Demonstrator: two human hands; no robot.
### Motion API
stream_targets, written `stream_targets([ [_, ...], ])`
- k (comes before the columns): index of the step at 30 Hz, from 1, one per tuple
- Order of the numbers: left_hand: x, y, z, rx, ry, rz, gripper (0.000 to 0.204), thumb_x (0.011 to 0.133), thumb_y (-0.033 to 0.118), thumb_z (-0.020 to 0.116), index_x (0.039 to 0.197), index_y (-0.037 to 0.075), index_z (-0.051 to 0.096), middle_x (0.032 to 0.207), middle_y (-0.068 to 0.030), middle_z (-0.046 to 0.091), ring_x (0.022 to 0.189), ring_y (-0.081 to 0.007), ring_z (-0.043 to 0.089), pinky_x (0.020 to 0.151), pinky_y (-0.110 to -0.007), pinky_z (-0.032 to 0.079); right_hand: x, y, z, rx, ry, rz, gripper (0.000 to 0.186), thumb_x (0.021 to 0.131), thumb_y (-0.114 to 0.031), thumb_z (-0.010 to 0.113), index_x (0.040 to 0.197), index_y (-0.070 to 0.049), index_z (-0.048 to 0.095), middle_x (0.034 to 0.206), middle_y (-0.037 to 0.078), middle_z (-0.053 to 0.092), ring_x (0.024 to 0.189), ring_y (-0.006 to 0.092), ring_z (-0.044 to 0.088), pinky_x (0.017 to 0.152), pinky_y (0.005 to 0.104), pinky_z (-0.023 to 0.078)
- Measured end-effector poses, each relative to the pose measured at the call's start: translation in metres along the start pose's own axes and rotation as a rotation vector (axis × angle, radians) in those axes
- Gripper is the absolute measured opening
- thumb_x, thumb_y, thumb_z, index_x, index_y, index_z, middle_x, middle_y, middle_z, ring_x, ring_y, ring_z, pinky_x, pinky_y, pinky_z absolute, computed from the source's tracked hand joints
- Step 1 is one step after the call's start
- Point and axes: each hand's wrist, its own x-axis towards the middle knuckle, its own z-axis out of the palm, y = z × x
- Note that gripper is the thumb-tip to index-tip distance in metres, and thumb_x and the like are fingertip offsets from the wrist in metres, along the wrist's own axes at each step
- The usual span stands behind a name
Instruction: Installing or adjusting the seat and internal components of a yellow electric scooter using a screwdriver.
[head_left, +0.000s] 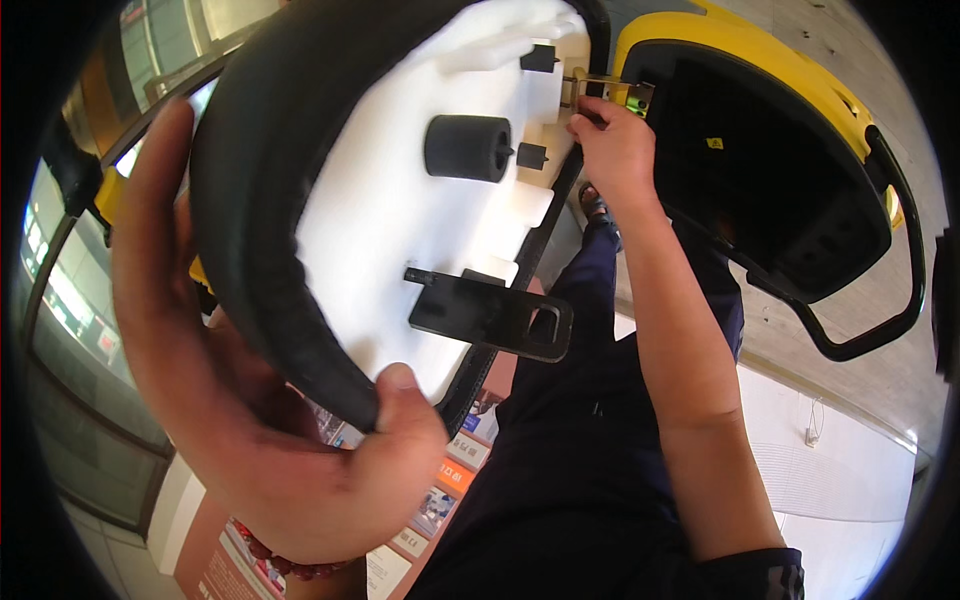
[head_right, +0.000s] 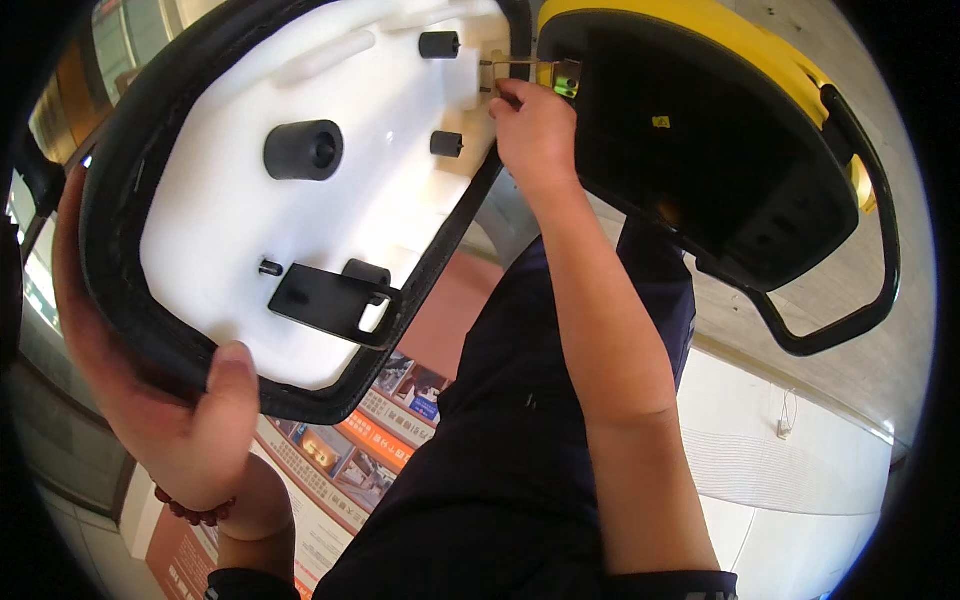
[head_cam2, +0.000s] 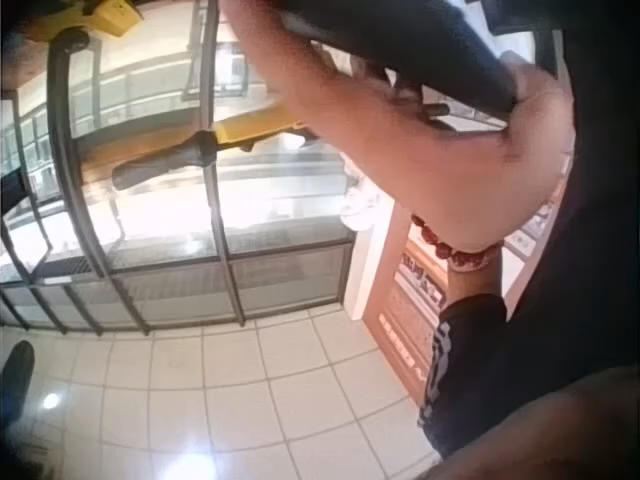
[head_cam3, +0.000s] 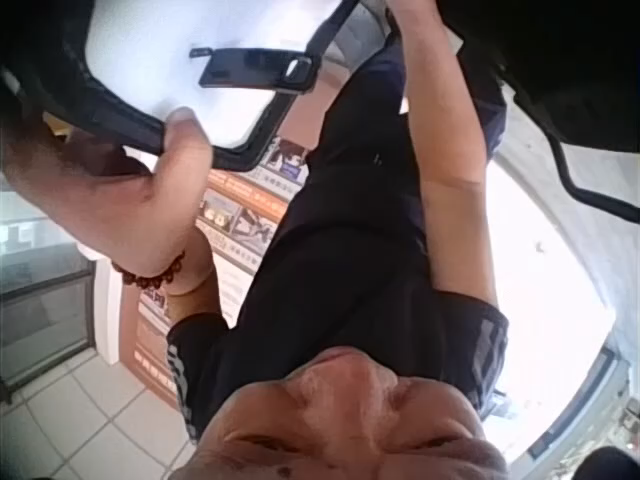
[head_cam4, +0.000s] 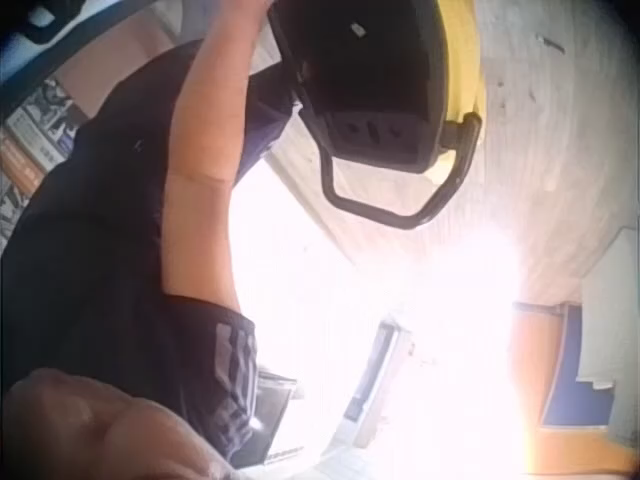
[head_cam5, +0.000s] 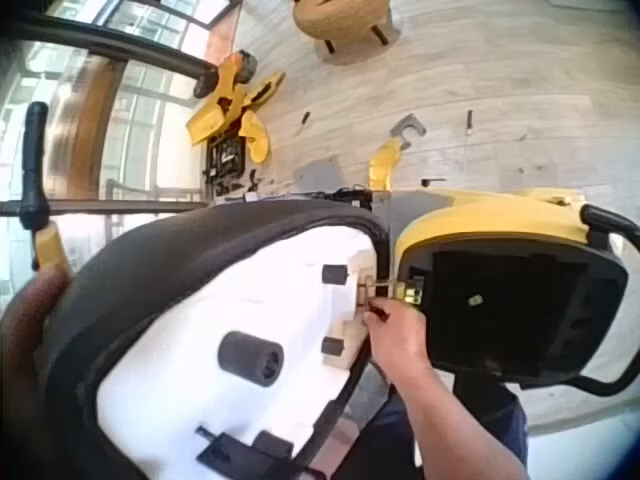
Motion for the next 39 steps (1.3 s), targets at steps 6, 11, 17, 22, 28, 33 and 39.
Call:
stream_targets([
  [6,-0.002,0.005,0.013,0.055,0.165,-0.088,0.089,0.051,-0.003,0.044,0.137,0.000,0.022,0.126,-0.0175,0.043,0.118,-0.0285,0.045,0.100,-0.036,0.037,-0.001,-0.003,0.006,0.015,-0.013,-0.007,0.026,0.078,-0.012,0.061,0.101,0.000,0.064,0.090,0.017,0.065,0.081,0.0250,0.064,0.076,0.0293,0.048],
  [11,-0.002,0.003,0.014,-0.040,0.146,-0.026,0.088,0.053,-0.002,0.047,0.137,-0.001,0.022,0.127,-0.0178,0.043,0.118,-0.0287,0.046,0.099,-0.036,0.038,-0.006,-0.011,0.007,-0.180,0.079,-0.080,0.025,0.078,-0.011,0.060,0.100,0.000,0.064,0.095,0.018,0.063,0.088,0.0305,0.061,0.080,0.0334,0.046],
  [17,0.001,-0.014,-0.009,-0.028,0.016,-0.035,0.085,0.057,-0.005,0.046,0.137,-0.001,0.020,0.125,-0.0208,0.043,0.117,-0.0298,0.047,0.098,-0.037,0.040,-0.007,-0.005,0.014,-0.257,0.136,-0.231,0.022,0.078,-0.010,0.059,0.097,0.000,0.063,0.094,0.019,0.061,0.088,0.0341,0.058,0.080,0.0367,0.046],
  [22,-0.009,-0.025,-0.011,-0.003,0.092,0.008,0.086,0.056,-0.004,0.046,0.138,0.000,0.020,0.127,-0.0210,0.041,0.118,-0.0304,0.046,0.098,-0.037,0.040,-0.005,-0.003,0.015,-0.257,0.119,-0.215,0.023,0.078,-0.010,0.059,0.098,0.000,0.063,0.095,0.018,0.062,0.089,0.0334,0.058,0.081,0.0361,0.045],
  [28,-0.012,-0.024,-0.005,-0.344,0.120,0.165,0.087,0.058,0.001,0.051,0.138,-0.002,0.018,0.129,-0.0215,0.038,0.118,-0.0321,0.046,0.097,-0.036,0.041,-0.006,-0.001,0.013,-0.261,0.092,-0.175,0.024,0.079,-0.011,0.058,0.100,0.000,0.063,0.095,0.018,0.062,0.088,0.0319,0.059,0.081,0.0353,0.046],
  [33,-0.022,-0.042,-0.005,-0.180,0.128,0.159,0.091,0.059,0.004,0.061,0.137,-0.007,0.015,0.133,-0.0254,0.032,0.112,-0.0309,0.051,0.089,-0.033,0.046,-0.008,-0.007,0.008,-0.298,0.115,-0.191,0.024,0.079,-0.012,0.059,0.099,0.000,0.064,0.092,0.018,0.063,0.082,0.0290,0.060,0.077,0.0330,0.046],
  [39,-0.032,-0.051,-0.006,-0.214,0.206,0.025,0.090,0.059,0.001,0.060,0.137,-0.007,0.016,0.131,-0.0249,0.035,0.108,-0.0288,0.053,0.086,-0.031,0.047,-0.013,-0.020,0.017,-0.252,0.024,-0.093,0.025,0.079,-0.012,0.059,0.101,-0.001,0.063,0.088,0.018,0.064,0.078,0.0262,0.061,0.076,0.0307,0.047],
])
